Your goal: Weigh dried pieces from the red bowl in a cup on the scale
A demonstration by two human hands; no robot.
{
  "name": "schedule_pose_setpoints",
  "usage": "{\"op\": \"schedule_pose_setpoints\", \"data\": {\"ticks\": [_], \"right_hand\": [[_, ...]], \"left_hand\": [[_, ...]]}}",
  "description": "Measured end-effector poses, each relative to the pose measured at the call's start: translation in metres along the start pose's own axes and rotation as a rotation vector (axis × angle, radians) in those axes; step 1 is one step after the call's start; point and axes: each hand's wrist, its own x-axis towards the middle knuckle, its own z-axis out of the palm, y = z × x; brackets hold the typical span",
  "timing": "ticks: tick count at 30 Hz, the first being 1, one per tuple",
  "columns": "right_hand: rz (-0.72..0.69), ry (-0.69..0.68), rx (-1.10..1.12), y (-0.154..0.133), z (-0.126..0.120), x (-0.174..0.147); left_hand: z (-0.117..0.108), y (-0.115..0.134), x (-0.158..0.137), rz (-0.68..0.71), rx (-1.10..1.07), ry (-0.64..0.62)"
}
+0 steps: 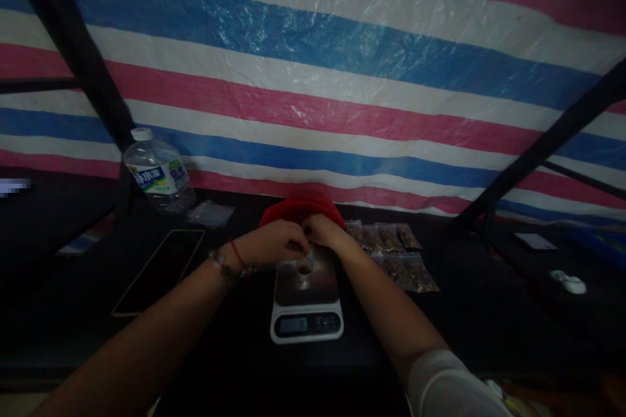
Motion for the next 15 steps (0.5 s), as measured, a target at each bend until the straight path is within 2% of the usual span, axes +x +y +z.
{"op": "schedule_pose_setpoints", "data": {"ticks": [2, 4, 7, 11, 15], "right_hand": [[0.021, 0.002, -0.024, 0.0, 0.0, 0.001], [0.029, -0.009, -0.035, -0.001, 0.0, 0.002], [0.021, -0.023, -0.048, -0.004, -0.001, 0.0], [0.016, -0.004, -0.066, -0.005, -0.004, -0.002], [0.022, -0.04, -0.093, -0.004, -0.004, 0.0]], "left_hand": [[0.007, 0.008, -0.004, 0.035, -0.015, -0.081], [0.011, 0.01, -0.004, 0.039, -0.014, -0.103], [0.007, 0.003, -0.001, -0.002, -0.017, -0.004], [-0.009, -0.021, 0.008, -0.153, 0.143, 0.154], [-0.006, -0.053, 0.032, -0.325, 0.383, 0.122]]}}
